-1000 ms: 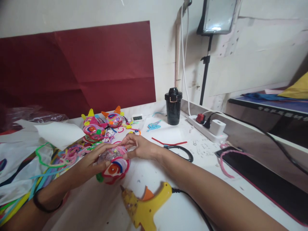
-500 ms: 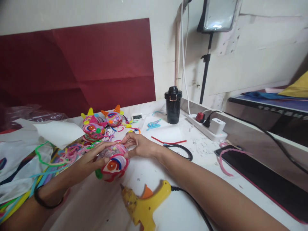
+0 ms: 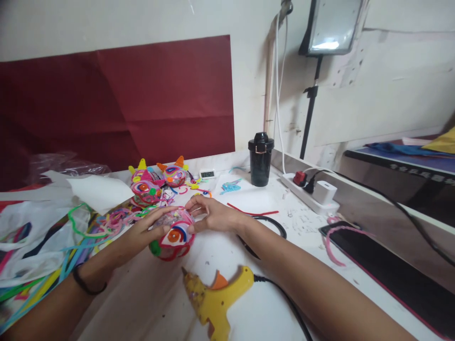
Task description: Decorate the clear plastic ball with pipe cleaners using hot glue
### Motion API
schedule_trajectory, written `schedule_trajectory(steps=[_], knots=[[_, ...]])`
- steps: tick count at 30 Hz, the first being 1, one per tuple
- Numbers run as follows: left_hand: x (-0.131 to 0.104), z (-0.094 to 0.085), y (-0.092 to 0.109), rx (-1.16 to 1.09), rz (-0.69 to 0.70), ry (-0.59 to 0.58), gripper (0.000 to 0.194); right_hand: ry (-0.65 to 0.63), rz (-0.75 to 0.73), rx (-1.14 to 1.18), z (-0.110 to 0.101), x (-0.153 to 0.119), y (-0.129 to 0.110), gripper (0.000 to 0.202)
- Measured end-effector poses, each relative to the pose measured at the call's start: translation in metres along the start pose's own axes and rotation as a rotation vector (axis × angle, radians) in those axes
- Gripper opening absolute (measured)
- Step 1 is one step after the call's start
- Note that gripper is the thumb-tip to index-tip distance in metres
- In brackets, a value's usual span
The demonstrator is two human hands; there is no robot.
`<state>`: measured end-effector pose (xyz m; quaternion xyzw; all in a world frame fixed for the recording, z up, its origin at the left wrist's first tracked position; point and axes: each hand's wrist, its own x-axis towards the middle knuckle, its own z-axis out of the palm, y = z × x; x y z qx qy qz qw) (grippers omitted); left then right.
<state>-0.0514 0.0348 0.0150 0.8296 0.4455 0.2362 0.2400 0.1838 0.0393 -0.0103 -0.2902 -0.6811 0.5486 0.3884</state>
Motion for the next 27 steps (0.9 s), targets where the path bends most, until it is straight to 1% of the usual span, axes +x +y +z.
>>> schedule_trajectory(steps=[3, 7, 11, 14, 17, 21, 24, 27], knots=[[-0.001, 0.003, -0.001, -0.035, -0.037, 0.018, 0.057, 0.010, -0.008, -0.072, 0.001, -0.002, -0.002, 0.047], [-0.001, 0.007, -0.004, -0.106, -0.086, 0.059, 0.061, 0.056, 0.010, -0.204, 0.002, -0.008, 0.001, 0.046], [-0.001, 0.013, -0.009, -0.193, -0.111, 0.098, 0.065, 0.121, 0.064, -0.364, 0.002, -0.021, 0.005, 0.040], [-0.001, 0.017, -0.012, -0.269, -0.143, 0.125, 0.065, 0.180, 0.074, -0.479, 0.008, -0.033, 0.005, 0.035], [-0.001, 0.020, -0.014, -0.350, -0.162, 0.161, 0.064, 0.221, 0.032, -0.582, 0.020, -0.044, 0.002, 0.029], [-0.003, 0.023, -0.018, -0.427, -0.120, 0.194, 0.064, 0.247, -0.058, -0.672, 0.036, -0.052, 0.001, 0.031], [-0.004, 0.024, -0.021, -0.402, -0.096, 0.219, 0.057, 0.238, -0.110, -0.743, 0.042, -0.055, 0.002, 0.035], [-0.006, 0.021, -0.019, -0.366, -0.084, 0.193, 0.052, 0.205, -0.138, -0.800, 0.043, -0.057, 0.001, 0.040]])
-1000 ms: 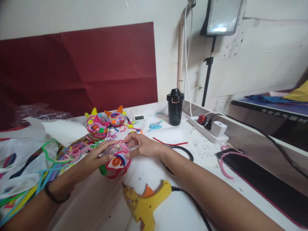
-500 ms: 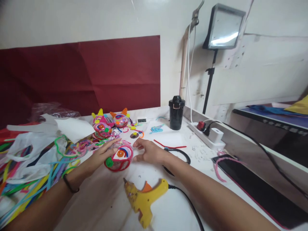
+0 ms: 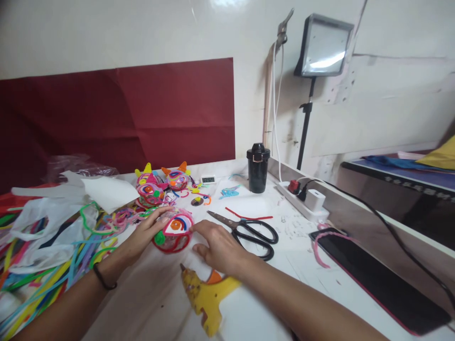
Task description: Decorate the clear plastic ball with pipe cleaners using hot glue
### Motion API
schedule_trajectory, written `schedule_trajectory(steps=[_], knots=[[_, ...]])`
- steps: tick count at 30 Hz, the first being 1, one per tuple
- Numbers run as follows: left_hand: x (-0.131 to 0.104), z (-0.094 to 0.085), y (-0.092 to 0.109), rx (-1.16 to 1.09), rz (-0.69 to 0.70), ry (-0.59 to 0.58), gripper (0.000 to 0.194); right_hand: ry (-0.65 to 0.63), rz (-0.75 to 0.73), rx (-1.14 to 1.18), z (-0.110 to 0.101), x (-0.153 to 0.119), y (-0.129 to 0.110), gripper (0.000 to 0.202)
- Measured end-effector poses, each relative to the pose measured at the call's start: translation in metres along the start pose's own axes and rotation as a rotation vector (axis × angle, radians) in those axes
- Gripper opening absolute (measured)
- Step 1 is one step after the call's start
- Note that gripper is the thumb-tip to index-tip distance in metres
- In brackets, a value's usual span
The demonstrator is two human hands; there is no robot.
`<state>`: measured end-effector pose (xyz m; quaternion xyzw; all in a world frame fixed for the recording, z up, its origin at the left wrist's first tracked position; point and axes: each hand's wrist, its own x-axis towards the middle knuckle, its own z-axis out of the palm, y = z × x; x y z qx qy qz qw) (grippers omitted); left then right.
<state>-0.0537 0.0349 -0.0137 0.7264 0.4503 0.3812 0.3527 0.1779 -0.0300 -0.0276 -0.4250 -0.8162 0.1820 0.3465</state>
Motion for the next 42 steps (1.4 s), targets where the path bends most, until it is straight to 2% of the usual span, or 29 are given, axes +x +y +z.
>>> schedule_trajectory(steps=[7, 11, 17, 31, 37, 40, 42], knots=[[-0.009, -0.014, 0.015, -0.047, -0.042, -0.167, 0.066, -0.029, -0.013, -0.009, 0.000, -0.002, 0.000, 0.044], [-0.009, -0.019, 0.009, -0.118, -0.057, -0.213, 0.075, -0.047, -0.031, -0.020, 0.001, -0.004, 0.001, 0.047], [-0.006, -0.020, -0.002, -0.079, 0.005, -0.235, 0.075, -0.052, -0.061, -0.033, 0.003, -0.007, 0.004, 0.045], [-0.014, -0.014, 0.000, -0.090, 0.008, -0.224, 0.081, 0.013, -0.100, -0.129, 0.013, -0.013, 0.012, 0.043], [-0.014, -0.013, -0.002, -0.025, 0.062, -0.192, 0.076, 0.144, -0.218, -0.277, 0.009, -0.012, 0.008, 0.035], [-0.013, -0.012, -0.003, 0.059, 0.093, -0.153, 0.075, 0.199, -0.317, -0.399, 0.006, -0.012, 0.003, 0.047], [-0.012, -0.010, -0.002, 0.087, 0.102, -0.138, 0.074, 0.163, -0.356, -0.472, 0.006, -0.011, 0.001, 0.058]])
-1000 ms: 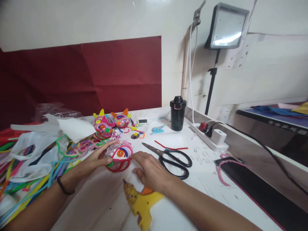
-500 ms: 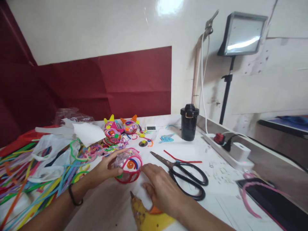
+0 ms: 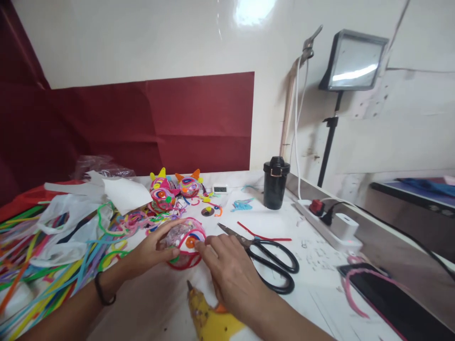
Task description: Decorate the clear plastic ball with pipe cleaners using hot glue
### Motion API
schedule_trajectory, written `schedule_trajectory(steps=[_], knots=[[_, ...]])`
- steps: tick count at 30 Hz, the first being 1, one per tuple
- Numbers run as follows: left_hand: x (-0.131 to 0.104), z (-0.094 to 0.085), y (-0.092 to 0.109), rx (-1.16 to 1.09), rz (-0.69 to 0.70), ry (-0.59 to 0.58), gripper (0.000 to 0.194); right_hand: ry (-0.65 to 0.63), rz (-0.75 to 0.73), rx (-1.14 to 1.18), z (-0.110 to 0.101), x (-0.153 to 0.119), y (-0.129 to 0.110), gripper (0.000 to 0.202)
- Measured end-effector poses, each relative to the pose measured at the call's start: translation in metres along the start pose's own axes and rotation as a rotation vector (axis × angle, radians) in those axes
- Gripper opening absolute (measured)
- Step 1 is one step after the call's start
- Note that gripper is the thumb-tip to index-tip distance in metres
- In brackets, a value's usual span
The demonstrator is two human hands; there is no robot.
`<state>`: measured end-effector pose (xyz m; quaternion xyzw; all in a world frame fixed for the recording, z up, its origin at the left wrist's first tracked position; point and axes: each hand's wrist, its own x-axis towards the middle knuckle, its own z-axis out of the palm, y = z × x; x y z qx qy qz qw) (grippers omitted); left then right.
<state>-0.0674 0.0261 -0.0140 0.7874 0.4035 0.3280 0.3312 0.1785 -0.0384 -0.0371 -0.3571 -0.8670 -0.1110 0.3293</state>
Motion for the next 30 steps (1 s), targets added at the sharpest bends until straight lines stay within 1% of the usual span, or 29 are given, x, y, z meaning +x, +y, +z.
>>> schedule_trajectory(steps=[1, 4, 5, 6, 7, 11, 16, 19, 23, 30], knots=[[0.000, 0.001, 0.001, 0.011, 0.004, 0.004, 0.074, -0.033, -0.018, -0.025, 0.000, 0.000, 0.000, 0.066], [-0.001, 0.002, 0.004, 0.047, 0.028, 0.013, 0.073, -0.131, -0.046, -0.091, 0.002, 0.001, -0.001, 0.106], [-0.001, 0.002, 0.005, 0.056, 0.036, 0.015, 0.072, -0.149, -0.050, -0.113, 0.003, 0.001, -0.001, 0.116], [-0.002, 0.002, 0.005, 0.064, 0.041, 0.014, 0.072, -0.160, -0.053, -0.134, 0.005, 0.001, 0.000, 0.121], [-0.003, 0.002, 0.006, 0.071, 0.044, 0.015, 0.071, -0.164, -0.060, -0.150, 0.006, 0.000, 0.000, 0.121], [-0.004, 0.002, 0.006, 0.089, 0.033, 0.018, 0.070, -0.116, -0.099, -0.168, 0.008, 0.001, 0.001, 0.106], [-0.004, 0.003, 0.001, 0.084, 0.059, 0.022, 0.069, -0.047, -0.143, -0.222, 0.005, 0.006, -0.003, 0.067], [-0.003, 0.003, -0.002, 0.094, 0.087, 0.020, 0.066, 0.009, -0.163, -0.267, 0.008, 0.008, -0.004, 0.054], [-0.003, 0.004, 0.000, 0.097, 0.090, 0.013, 0.066, 0.070, -0.195, -0.317, 0.015, 0.008, -0.003, 0.048], [-0.005, 0.004, 0.005, 0.083, 0.082, 0.021, 0.066, 0.060, -0.237, -0.357, 0.018, 0.008, -0.005, 0.051]])
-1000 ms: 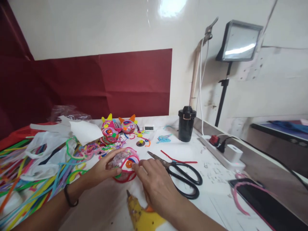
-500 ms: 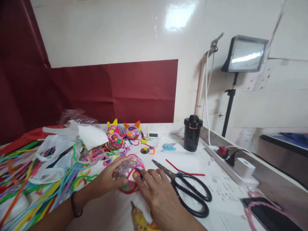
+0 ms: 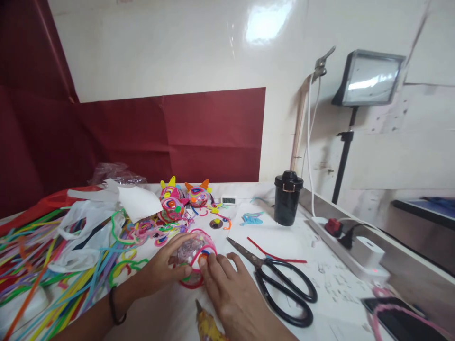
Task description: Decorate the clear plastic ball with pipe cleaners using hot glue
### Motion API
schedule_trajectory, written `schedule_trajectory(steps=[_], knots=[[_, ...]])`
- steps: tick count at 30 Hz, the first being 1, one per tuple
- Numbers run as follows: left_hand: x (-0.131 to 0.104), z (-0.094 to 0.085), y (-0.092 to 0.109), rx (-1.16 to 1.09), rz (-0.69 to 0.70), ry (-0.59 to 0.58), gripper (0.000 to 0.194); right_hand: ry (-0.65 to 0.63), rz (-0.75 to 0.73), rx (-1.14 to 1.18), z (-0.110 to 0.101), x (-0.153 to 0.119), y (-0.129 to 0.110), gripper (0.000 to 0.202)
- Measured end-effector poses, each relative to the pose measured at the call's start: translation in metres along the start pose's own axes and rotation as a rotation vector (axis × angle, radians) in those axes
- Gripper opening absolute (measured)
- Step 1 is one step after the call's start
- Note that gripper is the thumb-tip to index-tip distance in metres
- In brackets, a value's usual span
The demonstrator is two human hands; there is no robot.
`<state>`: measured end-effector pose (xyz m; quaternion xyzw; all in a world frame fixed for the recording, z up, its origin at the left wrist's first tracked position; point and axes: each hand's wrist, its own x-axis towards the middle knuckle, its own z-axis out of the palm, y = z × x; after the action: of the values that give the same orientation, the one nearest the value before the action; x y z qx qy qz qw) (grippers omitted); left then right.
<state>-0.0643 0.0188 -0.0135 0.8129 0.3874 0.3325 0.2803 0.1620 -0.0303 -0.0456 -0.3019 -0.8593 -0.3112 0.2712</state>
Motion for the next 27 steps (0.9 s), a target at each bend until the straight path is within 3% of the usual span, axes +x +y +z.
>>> schedule_trajectory(steps=[9, 14, 17, 22, 27], knots=[[-0.001, 0.000, -0.007, 0.025, 0.024, 0.002, 0.067, -0.056, -0.006, -0.001, 0.000, -0.002, -0.001, 0.056], [0.001, 0.000, -0.005, 0.013, -0.012, 0.001, 0.070, -0.239, 0.002, 0.095, -0.006, -0.003, -0.001, 0.090], [0.002, 0.001, -0.004, 0.007, -0.043, 0.003, 0.070, -0.259, 0.028, 0.193, -0.009, -0.005, 0.002, 0.105], [0.002, 0.004, -0.002, -0.001, -0.080, 0.018, 0.076, -0.038, 0.275, 0.387, -0.012, -0.006, 0.004, 0.059], [0.002, 0.010, -0.006, 0.018, -0.100, 0.074, 0.080, -0.007, 0.415, 0.483, -0.009, 0.007, 0.002, 0.063]])
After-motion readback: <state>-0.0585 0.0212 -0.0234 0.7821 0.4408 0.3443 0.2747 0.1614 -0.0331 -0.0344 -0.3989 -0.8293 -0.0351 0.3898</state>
